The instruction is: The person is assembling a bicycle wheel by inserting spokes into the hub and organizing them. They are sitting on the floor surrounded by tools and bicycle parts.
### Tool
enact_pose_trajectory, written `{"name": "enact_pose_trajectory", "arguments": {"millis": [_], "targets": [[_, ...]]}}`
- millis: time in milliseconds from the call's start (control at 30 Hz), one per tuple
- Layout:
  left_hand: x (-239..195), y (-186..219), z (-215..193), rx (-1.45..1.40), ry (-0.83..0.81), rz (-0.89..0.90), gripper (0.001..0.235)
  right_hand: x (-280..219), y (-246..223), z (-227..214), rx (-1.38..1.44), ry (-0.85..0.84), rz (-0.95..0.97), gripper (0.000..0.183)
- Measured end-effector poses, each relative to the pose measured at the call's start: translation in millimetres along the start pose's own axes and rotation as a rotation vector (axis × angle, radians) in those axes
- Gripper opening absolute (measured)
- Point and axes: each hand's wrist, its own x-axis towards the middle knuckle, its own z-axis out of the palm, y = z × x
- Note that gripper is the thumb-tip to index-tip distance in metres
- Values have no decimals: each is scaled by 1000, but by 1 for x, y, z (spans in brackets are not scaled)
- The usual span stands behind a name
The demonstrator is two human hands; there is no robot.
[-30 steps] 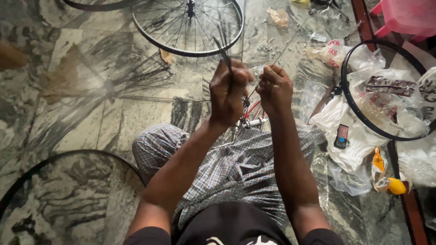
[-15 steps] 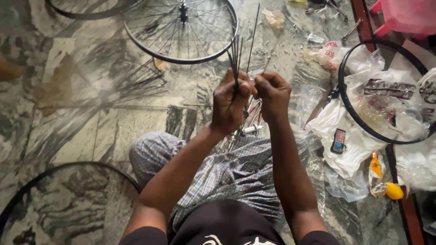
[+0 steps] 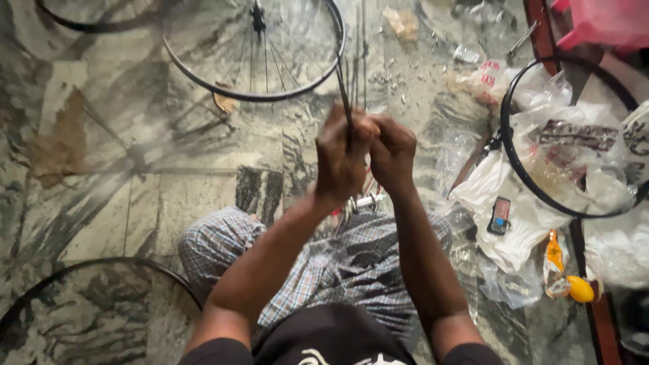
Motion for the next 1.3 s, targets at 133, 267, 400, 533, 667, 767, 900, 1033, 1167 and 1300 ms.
{"name": "enact_pose_trajectory", "arguments": {"millis": [133,267,400,533,667,767,900,1033,1167,1300], "targets": [[10,-5,-6,-69,-12,-93,48,4,-1,13,289,112,171,11],[18,-7,-8,-49,14,-60,44,-2,1,18,355,73,281,20],[20,-11,-6,72,10,-11,34,-22,-1,17,351,-110,212,36],[22,-15,3,86,87,-28,21,-24,-2,14,825,-263,210,66],[41,-23,16,134,183,-95,20,-21,1,24,335,-308,231,71],[39,-14,20,89,72,-35,44,-25,8,41,-14,-188,281,56],[34,3,-2,36,-70,242,77,-15,20,43,173,28,444,43],[34,-13,-65,126,-15,-182,40,-16,23,22,480,119,278,32],[14,-46,-86,697,-487,-680,37,-22,19,18,529,77,222,29],[-11,-73,-73,1011,-738,-197,41,-23,14,25,519,95,237,30]]}}
